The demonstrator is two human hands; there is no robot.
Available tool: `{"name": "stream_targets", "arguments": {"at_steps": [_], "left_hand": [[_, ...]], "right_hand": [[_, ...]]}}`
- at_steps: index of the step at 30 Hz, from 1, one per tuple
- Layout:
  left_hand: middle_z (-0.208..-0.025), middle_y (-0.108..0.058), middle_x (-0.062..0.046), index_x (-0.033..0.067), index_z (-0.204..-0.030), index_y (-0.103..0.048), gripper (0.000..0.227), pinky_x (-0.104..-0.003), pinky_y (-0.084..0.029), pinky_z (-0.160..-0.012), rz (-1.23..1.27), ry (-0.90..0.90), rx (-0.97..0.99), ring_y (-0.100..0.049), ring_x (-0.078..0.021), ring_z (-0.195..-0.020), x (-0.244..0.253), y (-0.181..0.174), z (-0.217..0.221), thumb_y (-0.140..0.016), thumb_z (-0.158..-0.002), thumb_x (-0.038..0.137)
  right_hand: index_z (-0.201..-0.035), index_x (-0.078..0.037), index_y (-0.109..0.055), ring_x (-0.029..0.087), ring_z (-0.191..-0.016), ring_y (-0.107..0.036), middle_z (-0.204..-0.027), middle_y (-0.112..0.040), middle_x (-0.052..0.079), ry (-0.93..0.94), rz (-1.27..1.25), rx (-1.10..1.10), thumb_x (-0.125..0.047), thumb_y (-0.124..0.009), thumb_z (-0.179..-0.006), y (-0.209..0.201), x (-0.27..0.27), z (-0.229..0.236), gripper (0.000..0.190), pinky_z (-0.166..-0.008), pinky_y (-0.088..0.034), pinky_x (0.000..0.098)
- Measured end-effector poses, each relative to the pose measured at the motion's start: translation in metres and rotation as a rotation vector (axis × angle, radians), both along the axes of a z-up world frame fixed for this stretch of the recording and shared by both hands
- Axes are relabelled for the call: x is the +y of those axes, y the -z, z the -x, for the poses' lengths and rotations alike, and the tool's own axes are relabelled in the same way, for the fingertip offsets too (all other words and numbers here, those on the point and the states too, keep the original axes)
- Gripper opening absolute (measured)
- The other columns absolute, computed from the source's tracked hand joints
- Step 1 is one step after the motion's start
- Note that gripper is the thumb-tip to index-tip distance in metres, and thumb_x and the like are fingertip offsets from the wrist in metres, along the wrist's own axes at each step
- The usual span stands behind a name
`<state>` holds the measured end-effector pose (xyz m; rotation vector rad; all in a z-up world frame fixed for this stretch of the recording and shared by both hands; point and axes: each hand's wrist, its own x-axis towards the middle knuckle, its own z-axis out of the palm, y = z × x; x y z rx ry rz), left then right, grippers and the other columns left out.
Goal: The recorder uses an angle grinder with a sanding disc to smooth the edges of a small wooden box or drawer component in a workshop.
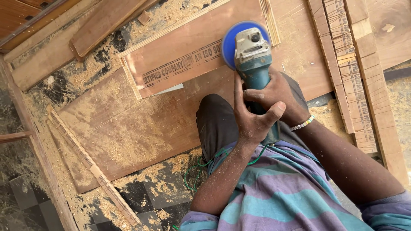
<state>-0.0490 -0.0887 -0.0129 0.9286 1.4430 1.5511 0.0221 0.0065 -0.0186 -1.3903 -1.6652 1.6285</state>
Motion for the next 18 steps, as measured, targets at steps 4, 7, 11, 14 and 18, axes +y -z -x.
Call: {"name": "stream_targets", "arguments": {"at_steps": [4,7,11,14,18], "left_hand": [[-0.150,-0.047,-0.026,-0.0065,-0.169,-0.010,0.134,-0.041,-0.054,-0.115,-0.005,-0.023,0.005,-0.058,-0.0317,-0.138,-0.002,-0.002,0.004,-0.084,-0.078,0.060],[-0.149,-0.048,-0.026,-0.0065,-0.169,-0.012,0.133,-0.040,-0.054,-0.114,-0.011,-0.011,-0.010,-0.059,-0.0310,-0.137,0.001,0.000,0.003,-0.083,-0.077,0.059],[-0.146,-0.051,-0.026,-0.0068,-0.169,-0.015,0.130,-0.040,-0.056,-0.113,-0.006,0.016,0.018,-0.060,-0.0305,-0.134,0.003,-0.003,0.001,-0.081,-0.077,0.057],[-0.146,-0.051,-0.027,-0.0074,-0.169,-0.016,0.130,-0.040,-0.055,-0.114,-0.013,0.019,0.039,-0.060,-0.0306,-0.134,-0.001,-0.005,0.005,-0.082,-0.078,0.056],[-0.147,-0.051,-0.027,-0.0087,-0.168,-0.013,0.133,-0.040,-0.054,-0.114,0.009,0.027,0.055,-0.060,-0.0310,-0.136,-0.004,-0.008,0.011,-0.083,-0.076,0.056]], "right_hand": [[-0.111,-0.001,-0.063,0.013,-0.079,-0.070,-0.093,-0.072,0.008,-0.015,0.006,0.111,-0.018,-0.084,-0.067,0.000,-0.005,0.004,0.052,-0.067,-0.059,0.0295],[-0.110,-0.001,-0.062,0.013,-0.077,-0.072,-0.092,-0.073,0.007,0.010,0.046,0.045,-0.017,-0.082,-0.067,-0.009,-0.003,0.004,0.050,-0.066,-0.061,0.0291],[-0.109,-0.002,-0.064,0.013,-0.078,-0.072,-0.092,-0.073,0.006,-0.010,0.053,0.147,-0.013,-0.080,-0.069,-0.009,-0.003,0.000,0.045,-0.067,-0.061,0.0284],[-0.108,-0.003,-0.063,0.013,-0.078,-0.072,-0.092,-0.073,0.006,0.016,0.081,0.156,-0.012,-0.081,-0.068,-0.006,-0.007,0.001,0.045,-0.067,-0.060,0.0283],[-0.107,-0.004,-0.063,0.013,-0.076,-0.070,-0.089,-0.072,0.005,0.034,0.065,0.071,-0.013,-0.083,-0.067,-0.008,-0.011,0.006,0.046,-0.066,-0.059,0.0288]]}}
